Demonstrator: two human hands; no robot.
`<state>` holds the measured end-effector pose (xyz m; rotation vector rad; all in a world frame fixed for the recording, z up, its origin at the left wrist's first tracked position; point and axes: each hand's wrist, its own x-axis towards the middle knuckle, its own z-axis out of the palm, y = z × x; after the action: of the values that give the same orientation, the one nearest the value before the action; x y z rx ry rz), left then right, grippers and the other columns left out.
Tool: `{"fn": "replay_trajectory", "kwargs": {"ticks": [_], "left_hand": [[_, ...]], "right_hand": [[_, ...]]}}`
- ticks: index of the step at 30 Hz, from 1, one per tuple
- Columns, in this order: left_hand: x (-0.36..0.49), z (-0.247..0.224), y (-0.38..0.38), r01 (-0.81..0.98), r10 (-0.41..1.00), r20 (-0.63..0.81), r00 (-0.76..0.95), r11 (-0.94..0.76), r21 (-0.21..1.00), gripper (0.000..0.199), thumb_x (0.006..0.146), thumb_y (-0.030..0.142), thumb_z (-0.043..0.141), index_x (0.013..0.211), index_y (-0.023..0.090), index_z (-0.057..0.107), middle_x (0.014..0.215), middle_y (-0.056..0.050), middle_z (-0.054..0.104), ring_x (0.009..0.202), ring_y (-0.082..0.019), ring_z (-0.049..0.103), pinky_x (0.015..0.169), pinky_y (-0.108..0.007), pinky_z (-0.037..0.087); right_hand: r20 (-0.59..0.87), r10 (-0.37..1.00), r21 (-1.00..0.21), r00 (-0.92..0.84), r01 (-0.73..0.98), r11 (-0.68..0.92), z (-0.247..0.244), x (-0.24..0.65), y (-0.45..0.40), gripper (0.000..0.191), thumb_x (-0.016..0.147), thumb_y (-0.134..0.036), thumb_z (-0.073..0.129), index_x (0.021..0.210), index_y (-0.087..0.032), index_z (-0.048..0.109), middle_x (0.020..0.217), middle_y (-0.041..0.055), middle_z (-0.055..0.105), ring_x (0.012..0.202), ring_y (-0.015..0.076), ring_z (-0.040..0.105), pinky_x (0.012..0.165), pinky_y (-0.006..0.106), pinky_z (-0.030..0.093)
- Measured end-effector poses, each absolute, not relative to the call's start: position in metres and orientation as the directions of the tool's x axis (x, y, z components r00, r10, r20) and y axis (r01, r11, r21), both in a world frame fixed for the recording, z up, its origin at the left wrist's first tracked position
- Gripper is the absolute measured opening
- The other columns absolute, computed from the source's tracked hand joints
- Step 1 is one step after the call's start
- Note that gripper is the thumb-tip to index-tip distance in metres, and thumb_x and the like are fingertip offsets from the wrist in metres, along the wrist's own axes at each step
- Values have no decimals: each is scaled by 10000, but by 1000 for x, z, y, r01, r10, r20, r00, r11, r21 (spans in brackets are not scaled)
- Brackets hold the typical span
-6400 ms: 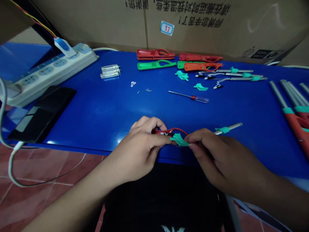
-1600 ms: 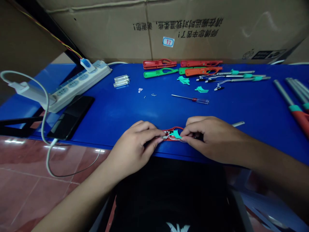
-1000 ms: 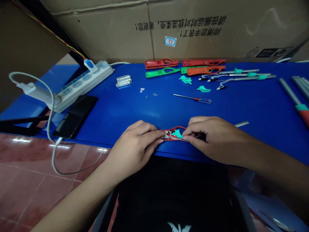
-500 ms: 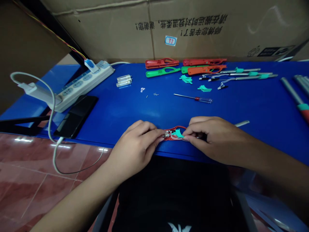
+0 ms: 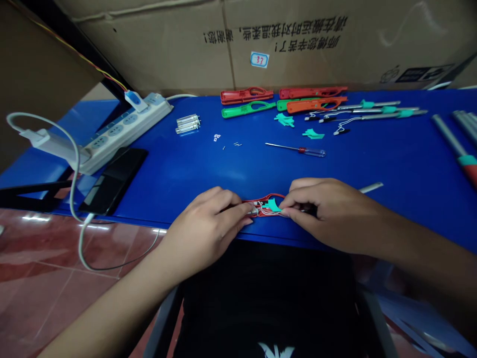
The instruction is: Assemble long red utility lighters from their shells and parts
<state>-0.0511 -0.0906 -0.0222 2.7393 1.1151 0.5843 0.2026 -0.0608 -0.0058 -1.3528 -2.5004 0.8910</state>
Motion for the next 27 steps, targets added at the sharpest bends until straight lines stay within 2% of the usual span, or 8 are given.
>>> {"fn": "replay_trajectory", "kwargs": {"ticks": [3, 10, 12, 15, 20, 23, 27], "left_hand": [[-50, -17, -89, 646, 701, 286, 654, -714, 272, 242, 955, 208, 620, 1171, 138, 704, 973, -80, 668, 827, -191, 603, 731, -356, 542], [-47, -15, -89, 662, 676, 344, 652, -728, 177, 232, 951, 208, 624, 1129, 93, 716, 946, -100, 686, 791, -205, 615, 686, -364, 532], [-48, -18, -90, 653, 682, 331, 652, -727, 212, 230, 951, 200, 623, 1139, 101, 713, 960, -96, 689, 802, -200, 616, 695, -355, 531], [-50, -21, -90, 629, 708, 294, 642, -706, 327, 229, 947, 196, 634, 1153, 131, 709, 990, -80, 691, 843, -184, 618, 743, -338, 532], [-50, -20, -90, 610, 763, 266, 589, -636, 473, 166, 937, 201, 657, 1086, 179, 727, 990, -37, 713, 839, -157, 623, 775, -323, 512], [-48, -19, -89, 619, 795, 225, 563, -586, 523, 154, 938, 213, 657, 1075, 190, 724, 991, -26, 718, 860, -156, 629, 794, -324, 506], [-48, -19, -90, 629, 806, 202, 556, -568, 531, 167, 951, 220, 641, 1105, 186, 697, 1013, -26, 711, 895, -154, 621, 831, -327, 497]], "right_hand": [[-141, 804, -572, -578, 710, 411, -6, 203, -60, 215, 925, -257, 556, 907, -270, 770, 900, -22, 684, 770, 116, 611, 681, 279, 437], [-115, 802, -574, -586, 698, 427, -9, 203, -60, 217, 925, -249, 554, 903, -262, 769, 885, -17, 683, 746, 116, 605, 668, 284, 426], [-112, 803, -579, -586, 695, 426, -9, 203, -60, 210, 921, -246, 561, 882, -259, 767, 879, -16, 684, 746, 116, 606, 667, 283, 425], [-107, 805, -588, -584, 690, 422, -8, 204, -61, 201, 915, -231, 573, 868, -252, 767, 880, -13, 688, 755, 116, 612, 677, 277, 428], [-98, 802, -597, -589, 680, 426, -9, 204, -61, 198, 914, -226, 576, 907, -264, 770, 889, -24, 686, 749, 104, 610, 669, 261, 428], [-91, 800, -592, -593, 678, 436, -9, 204, -60, 197, 918, -239, 573, 900, -260, 767, 889, -21, 687, 751, 107, 613, 674, 264, 430], [-106, 804, -579, -585, 694, 428, -9, 203, -61, 190, 917, -267, 573, 869, -253, 756, 887, -18, 687, 745, 111, 612, 670, 271, 431]]}}
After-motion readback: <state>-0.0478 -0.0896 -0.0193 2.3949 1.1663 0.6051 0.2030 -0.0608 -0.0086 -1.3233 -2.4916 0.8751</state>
